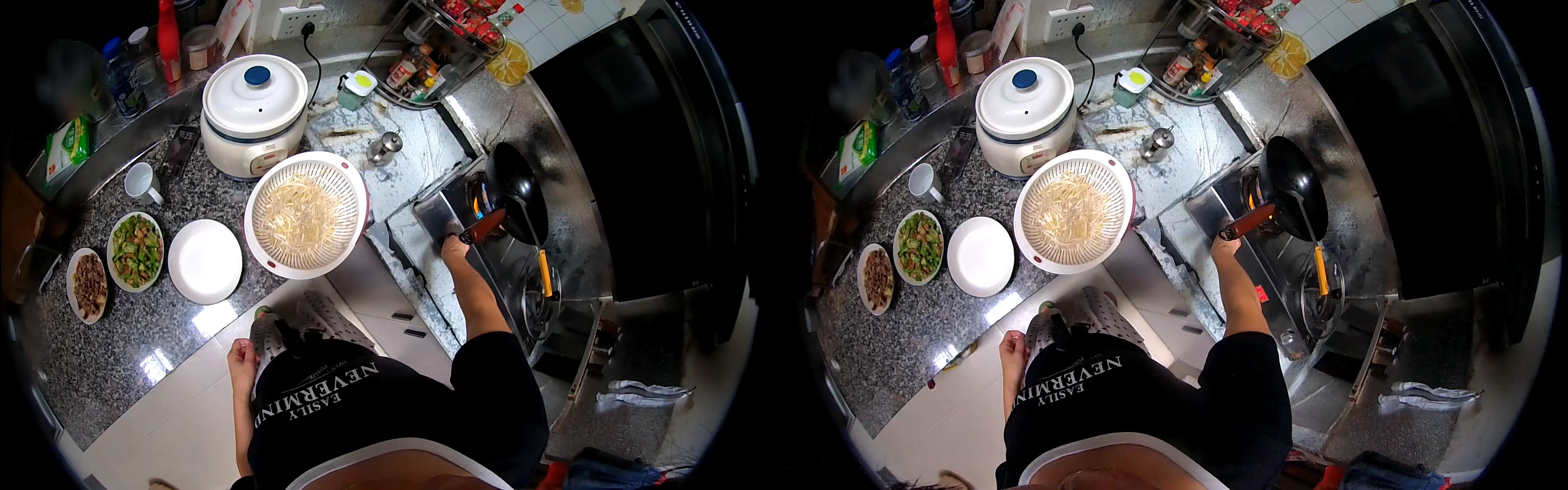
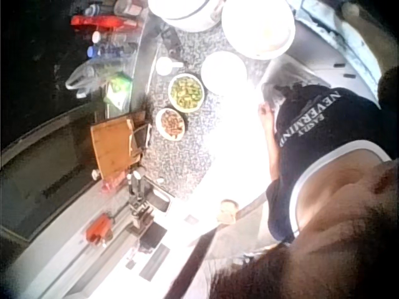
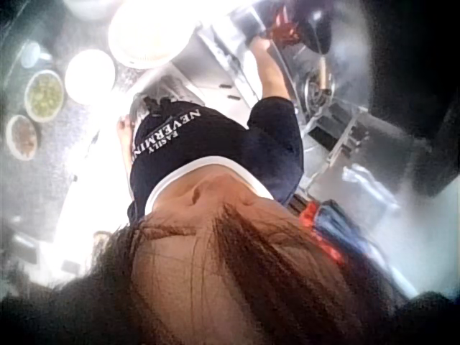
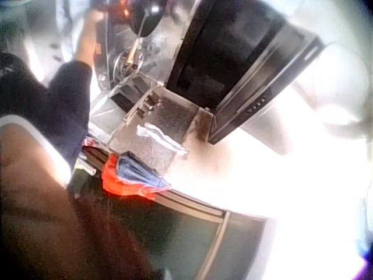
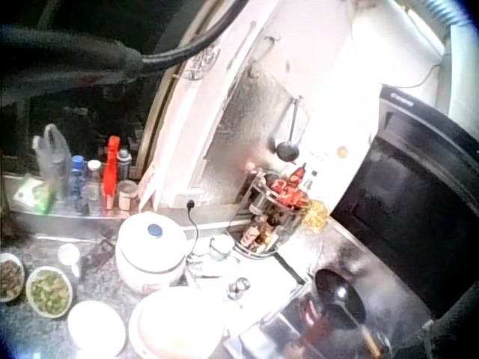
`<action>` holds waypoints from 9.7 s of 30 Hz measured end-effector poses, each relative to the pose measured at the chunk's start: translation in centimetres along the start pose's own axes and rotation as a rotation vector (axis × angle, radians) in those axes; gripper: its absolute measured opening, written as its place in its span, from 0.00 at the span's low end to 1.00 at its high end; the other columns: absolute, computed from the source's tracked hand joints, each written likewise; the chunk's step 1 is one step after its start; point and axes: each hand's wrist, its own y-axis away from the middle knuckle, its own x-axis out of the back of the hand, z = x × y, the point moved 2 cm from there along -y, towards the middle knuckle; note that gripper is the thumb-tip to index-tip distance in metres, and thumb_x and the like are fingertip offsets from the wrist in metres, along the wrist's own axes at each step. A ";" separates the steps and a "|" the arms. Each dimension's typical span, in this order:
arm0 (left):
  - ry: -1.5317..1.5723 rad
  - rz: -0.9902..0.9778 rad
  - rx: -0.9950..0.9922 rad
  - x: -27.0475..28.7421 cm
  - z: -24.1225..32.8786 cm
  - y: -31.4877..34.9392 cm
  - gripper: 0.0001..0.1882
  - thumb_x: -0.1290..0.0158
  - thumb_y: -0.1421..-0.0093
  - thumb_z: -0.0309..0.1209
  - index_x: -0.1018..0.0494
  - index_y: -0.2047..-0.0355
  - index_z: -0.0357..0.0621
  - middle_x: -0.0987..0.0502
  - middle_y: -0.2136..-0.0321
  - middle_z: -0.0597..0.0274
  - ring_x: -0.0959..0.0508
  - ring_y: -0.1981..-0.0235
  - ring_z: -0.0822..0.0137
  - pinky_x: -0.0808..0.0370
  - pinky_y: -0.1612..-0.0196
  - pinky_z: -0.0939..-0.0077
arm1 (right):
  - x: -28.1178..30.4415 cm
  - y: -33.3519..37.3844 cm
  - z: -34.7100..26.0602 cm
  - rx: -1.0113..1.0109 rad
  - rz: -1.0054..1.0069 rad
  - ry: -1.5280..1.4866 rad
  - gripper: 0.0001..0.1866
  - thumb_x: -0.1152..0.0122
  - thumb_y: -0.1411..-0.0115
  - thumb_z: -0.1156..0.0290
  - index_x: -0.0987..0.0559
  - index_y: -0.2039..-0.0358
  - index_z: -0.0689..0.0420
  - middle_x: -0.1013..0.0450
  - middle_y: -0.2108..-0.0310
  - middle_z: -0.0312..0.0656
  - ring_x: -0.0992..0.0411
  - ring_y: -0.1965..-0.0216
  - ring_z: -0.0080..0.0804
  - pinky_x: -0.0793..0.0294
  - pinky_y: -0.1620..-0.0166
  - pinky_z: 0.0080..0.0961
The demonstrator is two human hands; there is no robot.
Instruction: The person washes a wok in a sink, clears food scraps from the drain into a bucket, wipes the wok with a paper towel, and then adds a liquid mixture from a bowl and noodles from a colander into the wok on a gas stove.
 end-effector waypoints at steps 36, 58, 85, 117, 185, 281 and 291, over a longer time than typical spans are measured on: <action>0.467 -1.603 -0.835 -8.2 29.0 12.6 0.09 0.47 0.49 0.26 0.25 0.66 0.41 0.31 0.73 0.63 0.33 0.84 0.74 0.37 0.83 0.85 | 3.4 3.7 -1.3 -0.112 -0.125 0.063 0.18 0.53 0.49 0.62 0.25 0.62 0.59 0.30 0.58 0.47 0.33 0.54 0.39 0.32 0.55 0.30; 0.468 -1.622 -0.829 -7.6 28.9 13.3 0.10 0.49 0.48 0.26 0.26 0.64 0.41 0.30 0.68 0.61 0.34 0.84 0.75 0.36 0.83 0.85 | 3.2 5.0 -0.6 -0.061 -0.088 -0.012 0.26 0.53 0.49 0.50 0.25 0.71 0.66 0.27 0.71 0.51 0.28 0.65 0.41 0.30 0.61 0.31; 0.545 -0.356 -0.504 -6.4 16.1 17.0 0.14 0.54 0.44 0.24 0.37 0.57 0.35 0.35 0.73 0.67 0.36 0.72 0.80 0.38 0.69 0.89 | -28.3 13.1 -16.6 1.354 -0.879 0.231 0.10 0.49 0.49 0.64 0.27 0.71 0.56 0.28 0.72 0.44 0.29 0.68 0.36 0.30 0.67 0.30; 0.794 0.690 -0.640 31.5 -5.7 48.4 0.12 0.55 0.45 0.24 0.36 0.60 0.36 0.32 0.75 0.64 0.34 0.75 0.79 0.36 0.71 0.88 | -13.2 91.7 -57.4 1.609 -1.437 -0.313 0.08 0.54 0.42 0.71 0.30 0.63 0.59 0.31 0.74 0.36 0.33 0.76 0.19 0.31 0.75 0.15; 1.284 0.347 -0.156 129.3 -1.0 35.2 0.15 0.58 0.43 0.24 0.39 0.53 0.40 0.32 0.59 0.60 0.29 0.60 0.69 0.29 0.58 0.74 | -42.7 142.5 -95.5 1.555 -0.418 0.551 0.19 0.46 0.54 0.60 0.27 0.62 0.56 0.29 0.63 0.48 0.33 0.58 0.44 0.38 0.54 0.41; 1.328 0.439 -0.038 130.8 -2.3 34.3 0.16 0.58 0.42 0.24 0.38 0.53 0.41 0.30 0.61 0.60 0.27 0.65 0.68 0.30 0.62 0.77 | -41.4 143.6 -93.7 1.600 -0.154 0.350 0.15 0.47 0.59 0.69 0.24 0.67 0.54 0.27 0.69 0.41 0.32 0.62 0.35 0.39 0.59 0.32; 1.341 0.403 -0.056 130.4 -3.3 34.4 0.16 0.59 0.42 0.24 0.39 0.52 0.41 0.30 0.60 0.60 0.27 0.65 0.68 0.29 0.62 0.77 | -40.2 143.1 -93.3 1.676 -0.024 0.126 0.09 0.44 0.59 0.70 0.26 0.72 0.50 0.30 0.74 0.35 0.35 0.67 0.34 0.44 0.65 0.34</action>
